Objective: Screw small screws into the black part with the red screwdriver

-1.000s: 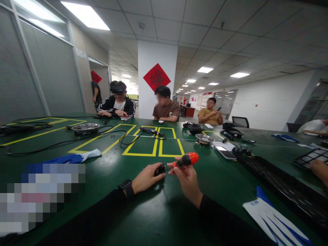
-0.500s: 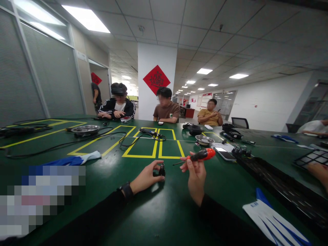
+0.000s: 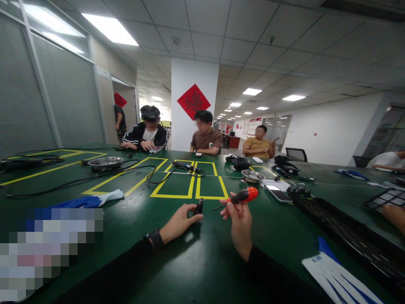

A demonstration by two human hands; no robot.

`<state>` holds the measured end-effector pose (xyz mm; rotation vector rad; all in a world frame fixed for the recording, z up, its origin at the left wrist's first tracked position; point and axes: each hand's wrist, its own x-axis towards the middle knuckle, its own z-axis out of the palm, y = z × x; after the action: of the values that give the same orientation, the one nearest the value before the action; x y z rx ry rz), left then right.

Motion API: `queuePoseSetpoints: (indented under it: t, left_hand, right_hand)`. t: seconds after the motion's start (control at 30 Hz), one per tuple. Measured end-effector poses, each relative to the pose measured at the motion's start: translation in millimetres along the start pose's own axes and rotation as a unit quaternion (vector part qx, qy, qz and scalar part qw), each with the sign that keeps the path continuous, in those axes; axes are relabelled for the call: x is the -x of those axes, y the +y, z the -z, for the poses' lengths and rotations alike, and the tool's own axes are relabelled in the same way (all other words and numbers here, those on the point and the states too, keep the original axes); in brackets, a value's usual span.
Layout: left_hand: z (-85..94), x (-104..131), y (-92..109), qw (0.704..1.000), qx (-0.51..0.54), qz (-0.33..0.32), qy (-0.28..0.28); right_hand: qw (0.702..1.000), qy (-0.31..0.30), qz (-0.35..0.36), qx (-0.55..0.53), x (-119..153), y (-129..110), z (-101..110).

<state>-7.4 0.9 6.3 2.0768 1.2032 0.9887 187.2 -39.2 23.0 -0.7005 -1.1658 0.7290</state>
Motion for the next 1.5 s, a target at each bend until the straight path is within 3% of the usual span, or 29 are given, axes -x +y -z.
queuePoseSetpoints:
  t: [0.2, 0.33, 0.43, 0.53, 0.67, 0.83, 1.03, 1.27, 1.5]
  left_hand:
    - [27.7, -15.5, -31.9, 0.985, 0.063, 0.075, 0.14]
    - [65.7, -29.6, -62.7, 0.954, -0.131, 0.148, 0.226]
    - [93.2, -35.7, -83.2, 0.932, -0.178, 0.189, 0.252]
    - [111.7, -35.3, -103.3, 0.888, -0.291, 0.263, 0.239]
    - [125.9, -29.4, -123.7, 0.841, -0.419, 0.266, 0.216]
    - [146.3, -24.8, -122.4, 0.801, -0.506, 0.274, 0.164]
    - [165.1, -33.3, -104.9, 0.783, -0.535, 0.273, 0.16]
    - [157.3, -40.7, -101.3, 0.779, -0.56, 0.245, 0.138]
    - [157.3, -49.0, -102.5, 0.782, -0.588, 0.171, 0.114]
  right_hand:
    - [1.0, 0.005, -0.02, -0.008, -1.2, 2.2, -1.5]
    - [1.0, 0.002, -0.028, -0.008, -1.4, 2.8, -2.1]
    - [0.999, -0.003, -0.036, -0.005, -1.0, 3.2, -2.0]
    - [0.999, -0.01, -0.041, 0.001, -0.3, 5.3, -2.2]
    - [0.998, -0.024, -0.05, 0.013, 0.3, 10.1, -3.0]
    - [0.997, -0.044, -0.067, 0.009, 0.1, 14.3, -3.6]
    - [0.996, -0.039, -0.074, 0.001, -0.7, 16.7, -2.4]
    - [0.996, -0.039, -0.079, 0.007, -2.1, 18.7, -2.6]
    - [0.996, -0.046, -0.076, 0.012, -3.0, 23.3, -2.8]
